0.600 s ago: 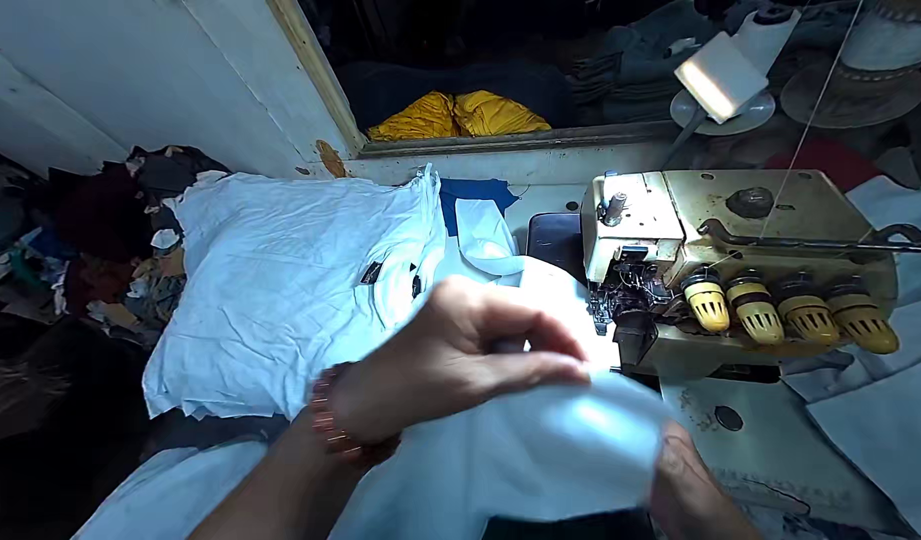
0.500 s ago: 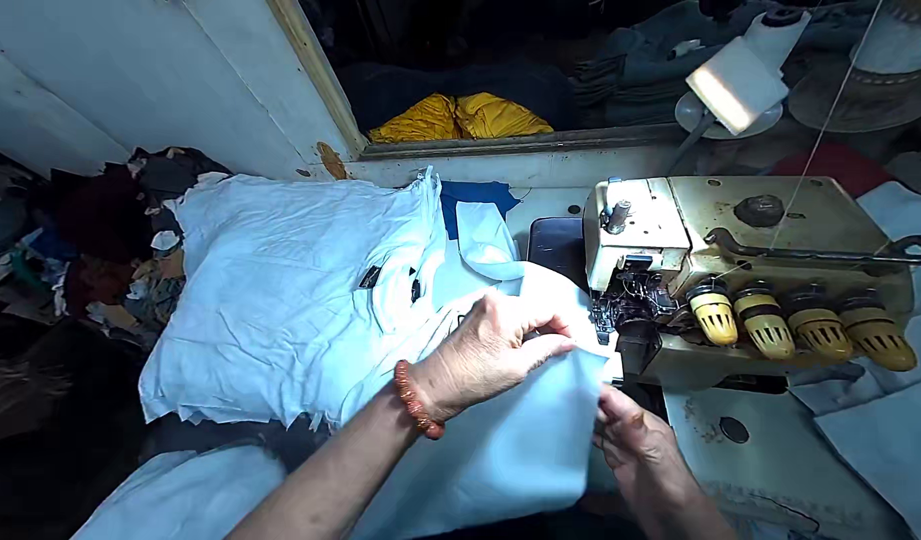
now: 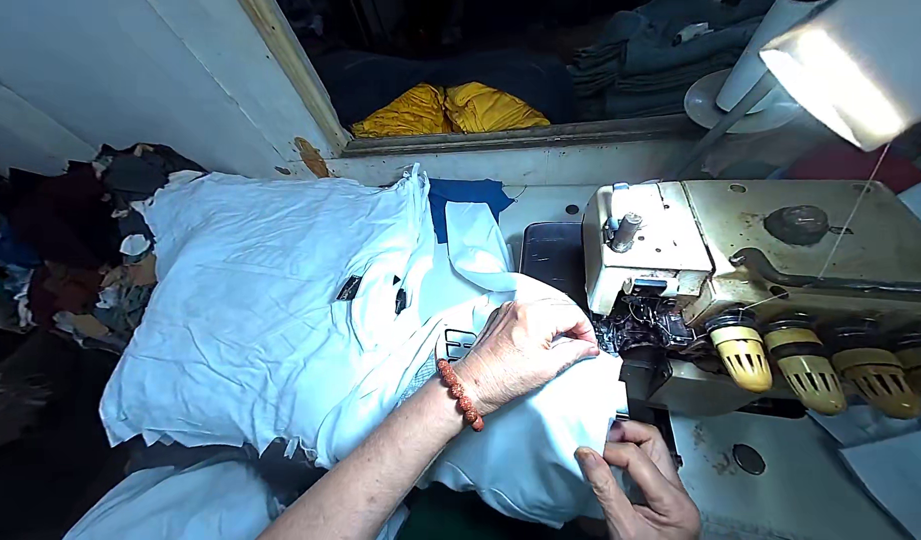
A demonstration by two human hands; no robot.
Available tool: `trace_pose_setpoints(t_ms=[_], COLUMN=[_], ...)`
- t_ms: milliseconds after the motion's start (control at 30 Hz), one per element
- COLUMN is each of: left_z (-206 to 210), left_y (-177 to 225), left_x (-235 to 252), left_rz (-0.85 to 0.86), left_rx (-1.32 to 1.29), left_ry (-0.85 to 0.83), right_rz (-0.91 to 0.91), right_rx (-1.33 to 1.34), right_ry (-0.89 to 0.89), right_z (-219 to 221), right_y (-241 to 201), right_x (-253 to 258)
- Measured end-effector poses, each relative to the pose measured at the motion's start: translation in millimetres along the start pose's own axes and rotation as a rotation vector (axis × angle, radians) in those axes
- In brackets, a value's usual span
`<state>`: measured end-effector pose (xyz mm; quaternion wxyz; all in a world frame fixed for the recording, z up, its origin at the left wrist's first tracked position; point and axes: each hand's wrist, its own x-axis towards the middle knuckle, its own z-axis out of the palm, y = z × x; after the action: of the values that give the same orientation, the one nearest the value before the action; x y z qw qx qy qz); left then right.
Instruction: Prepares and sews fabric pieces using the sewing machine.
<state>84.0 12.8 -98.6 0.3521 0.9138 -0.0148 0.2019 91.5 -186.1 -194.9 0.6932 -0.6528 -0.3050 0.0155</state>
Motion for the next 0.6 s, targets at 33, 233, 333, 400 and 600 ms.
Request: trace_pose_setpoints(t_ms=[33,233,333,400,600], left_z=[2,1,3,6,17], left_y=[-4,-2,4,7,9], left_x=[1,-2,-5,-5,-13], left_rz=[0.003,-0.041,-0.026,-0.004,0.187], left_rx=[-0.001,0.007,0.073,0.147,0.378], left_ry=[-0.002,-0.090,-0.109,-0.084,0.011], right_rz=[0.010,0.143,0.184,0.238,0.400], right_rx=[0.021,0.088,0.097,0.136,0.403], right_ry=[-0.007,-0.163,-0.191,-0.147,-0.101], right_z=[0,-5,-6,-6,-13], right_y=[1,-6,-9,-12,-24], right_x=[0,-10,-16,-16,-9])
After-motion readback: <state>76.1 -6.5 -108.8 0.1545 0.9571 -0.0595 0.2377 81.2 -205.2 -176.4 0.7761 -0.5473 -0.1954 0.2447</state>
